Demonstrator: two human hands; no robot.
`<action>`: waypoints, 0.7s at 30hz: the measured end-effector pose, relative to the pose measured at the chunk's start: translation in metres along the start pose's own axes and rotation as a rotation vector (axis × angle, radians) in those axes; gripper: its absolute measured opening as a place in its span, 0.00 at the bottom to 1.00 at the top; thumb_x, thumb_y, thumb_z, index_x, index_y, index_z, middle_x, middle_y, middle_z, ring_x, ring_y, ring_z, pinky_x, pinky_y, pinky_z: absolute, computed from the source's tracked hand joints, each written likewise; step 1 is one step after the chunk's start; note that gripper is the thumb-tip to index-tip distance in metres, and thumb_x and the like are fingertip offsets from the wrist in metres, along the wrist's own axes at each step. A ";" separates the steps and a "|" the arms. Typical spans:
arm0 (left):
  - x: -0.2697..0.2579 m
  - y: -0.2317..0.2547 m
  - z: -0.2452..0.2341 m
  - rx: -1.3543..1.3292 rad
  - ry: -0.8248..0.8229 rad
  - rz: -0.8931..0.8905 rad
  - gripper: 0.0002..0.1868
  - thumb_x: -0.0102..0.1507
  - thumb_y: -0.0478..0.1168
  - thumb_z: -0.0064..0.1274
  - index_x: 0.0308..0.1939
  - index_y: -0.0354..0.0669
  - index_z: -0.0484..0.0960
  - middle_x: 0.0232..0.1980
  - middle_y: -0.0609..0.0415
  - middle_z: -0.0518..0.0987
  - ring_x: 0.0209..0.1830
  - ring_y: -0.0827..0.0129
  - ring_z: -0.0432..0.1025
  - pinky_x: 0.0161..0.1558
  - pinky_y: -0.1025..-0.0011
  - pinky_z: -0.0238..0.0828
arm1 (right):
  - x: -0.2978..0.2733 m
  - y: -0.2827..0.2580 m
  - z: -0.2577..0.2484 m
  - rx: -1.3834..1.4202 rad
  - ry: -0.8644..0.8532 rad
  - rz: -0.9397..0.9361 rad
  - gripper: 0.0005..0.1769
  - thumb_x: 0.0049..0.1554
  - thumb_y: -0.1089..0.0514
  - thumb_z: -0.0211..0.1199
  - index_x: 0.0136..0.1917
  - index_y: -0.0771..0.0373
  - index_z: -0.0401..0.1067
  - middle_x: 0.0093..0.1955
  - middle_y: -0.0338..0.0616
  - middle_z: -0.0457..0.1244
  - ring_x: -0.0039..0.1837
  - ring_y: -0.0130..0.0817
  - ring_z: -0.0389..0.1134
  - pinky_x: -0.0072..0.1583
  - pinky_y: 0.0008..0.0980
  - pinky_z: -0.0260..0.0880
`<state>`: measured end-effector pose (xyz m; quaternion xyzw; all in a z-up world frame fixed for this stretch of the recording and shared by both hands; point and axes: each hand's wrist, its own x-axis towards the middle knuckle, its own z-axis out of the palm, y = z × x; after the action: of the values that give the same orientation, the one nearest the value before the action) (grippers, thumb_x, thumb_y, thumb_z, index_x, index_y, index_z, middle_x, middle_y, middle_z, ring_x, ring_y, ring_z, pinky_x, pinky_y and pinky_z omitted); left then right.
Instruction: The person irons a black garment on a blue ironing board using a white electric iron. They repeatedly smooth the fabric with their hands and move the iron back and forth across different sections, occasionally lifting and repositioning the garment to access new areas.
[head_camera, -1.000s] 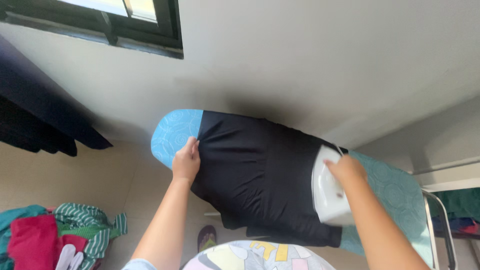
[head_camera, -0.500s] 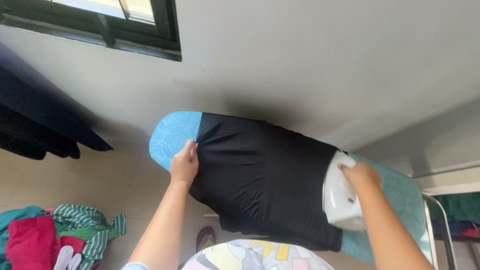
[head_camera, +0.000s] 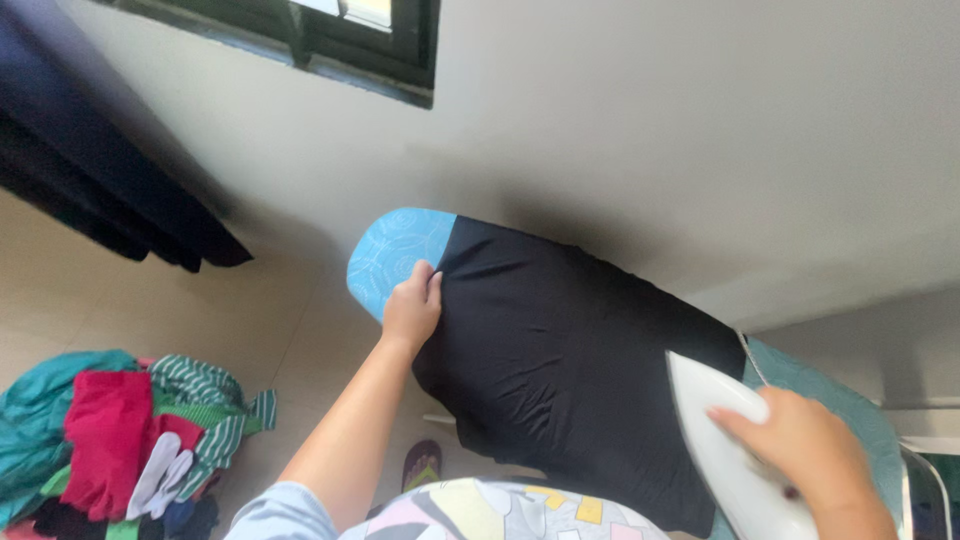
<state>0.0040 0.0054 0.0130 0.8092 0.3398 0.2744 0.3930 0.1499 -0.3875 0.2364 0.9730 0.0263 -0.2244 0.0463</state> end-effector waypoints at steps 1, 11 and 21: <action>0.001 0.000 0.001 0.004 -0.016 -0.010 0.09 0.70 0.45 0.49 0.43 0.44 0.74 0.34 0.38 0.81 0.38 0.37 0.75 0.38 0.46 0.70 | -0.009 -0.024 -0.002 0.012 0.008 -0.050 0.32 0.47 0.32 0.68 0.51 0.60 0.80 0.43 0.52 0.74 0.45 0.50 0.77 0.48 0.49 0.80; -0.002 -0.006 0.003 -0.070 -0.020 0.057 0.07 0.69 0.43 0.49 0.45 0.45 0.73 0.35 0.38 0.81 0.40 0.37 0.75 0.37 0.47 0.69 | -0.013 -0.187 0.086 -0.202 0.153 -0.658 0.31 0.53 0.31 0.65 0.45 0.63 0.74 0.43 0.54 0.71 0.49 0.51 0.74 0.51 0.47 0.74; 0.000 0.000 -0.009 -0.248 -0.029 0.033 0.06 0.68 0.40 0.50 0.44 0.43 0.73 0.35 0.38 0.80 0.39 0.38 0.74 0.37 0.55 0.71 | -0.031 -0.142 0.096 -0.245 0.161 -0.759 0.28 0.49 0.34 0.68 0.42 0.63 0.74 0.39 0.56 0.70 0.45 0.54 0.74 0.49 0.47 0.75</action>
<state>-0.0022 0.0094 0.0180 0.7637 0.2842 0.3092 0.4904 0.0701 -0.2573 0.1530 0.8960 0.4136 -0.1440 0.0736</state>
